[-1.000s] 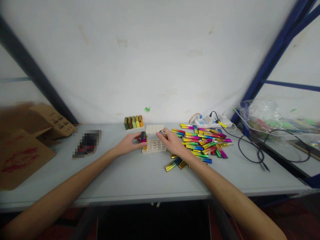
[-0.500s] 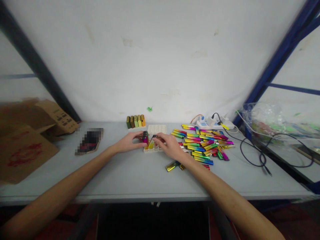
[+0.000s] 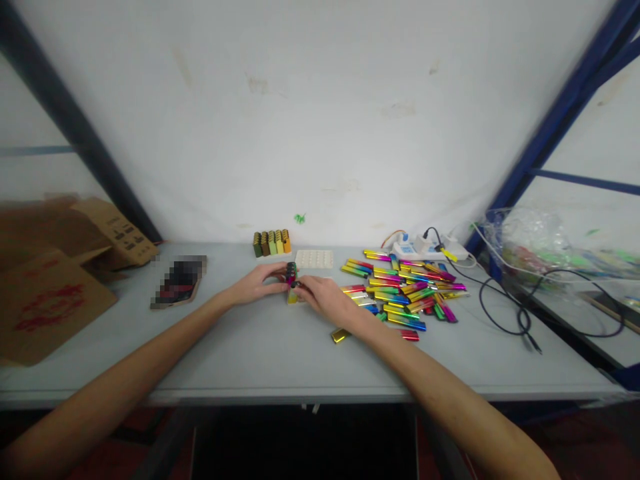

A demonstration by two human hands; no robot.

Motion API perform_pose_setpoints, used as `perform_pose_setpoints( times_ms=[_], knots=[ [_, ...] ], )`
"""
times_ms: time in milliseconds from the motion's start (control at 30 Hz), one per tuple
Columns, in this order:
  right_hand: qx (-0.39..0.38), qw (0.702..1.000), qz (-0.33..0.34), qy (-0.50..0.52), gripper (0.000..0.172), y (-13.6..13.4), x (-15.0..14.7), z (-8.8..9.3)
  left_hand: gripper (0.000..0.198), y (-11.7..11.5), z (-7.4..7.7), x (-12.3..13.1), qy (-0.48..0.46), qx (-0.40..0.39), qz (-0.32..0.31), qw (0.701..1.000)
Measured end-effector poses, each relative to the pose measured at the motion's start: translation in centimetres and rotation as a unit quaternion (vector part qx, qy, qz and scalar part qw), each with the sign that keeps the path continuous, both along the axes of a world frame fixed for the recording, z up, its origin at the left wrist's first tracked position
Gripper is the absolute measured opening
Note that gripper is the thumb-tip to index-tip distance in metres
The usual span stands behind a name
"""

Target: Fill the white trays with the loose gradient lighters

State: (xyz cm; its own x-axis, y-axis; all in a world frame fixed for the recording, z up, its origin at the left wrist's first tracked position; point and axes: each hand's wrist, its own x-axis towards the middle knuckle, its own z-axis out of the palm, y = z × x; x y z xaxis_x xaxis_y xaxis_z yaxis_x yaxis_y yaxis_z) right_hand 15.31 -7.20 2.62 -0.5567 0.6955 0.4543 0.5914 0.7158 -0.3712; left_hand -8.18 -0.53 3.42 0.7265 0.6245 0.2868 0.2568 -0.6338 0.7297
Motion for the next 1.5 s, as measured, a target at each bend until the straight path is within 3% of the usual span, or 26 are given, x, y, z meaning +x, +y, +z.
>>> perform_pose_setpoints(
  times_ms=[300,500,600,667,767,933,1067,1367,1500],
  knots=[
    [0.052,0.99,-0.054,-0.119,0.034,0.4,-0.6,-0.6,0.035,0.0,0.2,-0.2,0.008,0.008,-0.003,1.0],
    [0.04,0.996,-0.01,-0.074,0.036,0.3,1.2,0.4,0.055,0.0,0.0,-0.4,0.019,0.029,-0.004,0.999],
    [0.045,0.992,-0.078,-0.084,0.039,1.3,3.4,0.6,0.065,-0.2,0.1,-0.4,0.036,0.037,0.009,0.999],
    [0.06,0.982,-0.148,-0.103,0.033,2.5,5.3,0.4,0.073,-0.5,0.1,-0.2,0.055,0.049,0.029,0.997],
    [0.052,0.967,-0.202,-0.148,0.025,4.1,8.0,-0.1,0.087,-0.6,-0.2,0.2,0.084,0.07,0.068,0.992],
    [-0.001,0.955,-0.213,-0.206,0.019,4.9,9.6,-0.8,0.072,-0.5,-1.0,0.7,0.098,0.084,0.103,0.986],
    [-0.001,0.963,-0.219,-0.154,0.018,4.6,8.7,-0.7,0.061,-0.3,-1.0,0.7,0.097,0.085,0.102,0.986],
    [0.032,0.979,-0.197,0.028,0.032,3.2,7.2,0.9,0.063,0.0,-1.1,0.5,0.082,0.04,0.077,0.993],
    [-0.017,0.975,-0.193,0.11,0.034,3.3,6.6,0.6,0.063,0.1,-1.0,0.5,0.08,0.035,0.08,0.993]
  ],
)
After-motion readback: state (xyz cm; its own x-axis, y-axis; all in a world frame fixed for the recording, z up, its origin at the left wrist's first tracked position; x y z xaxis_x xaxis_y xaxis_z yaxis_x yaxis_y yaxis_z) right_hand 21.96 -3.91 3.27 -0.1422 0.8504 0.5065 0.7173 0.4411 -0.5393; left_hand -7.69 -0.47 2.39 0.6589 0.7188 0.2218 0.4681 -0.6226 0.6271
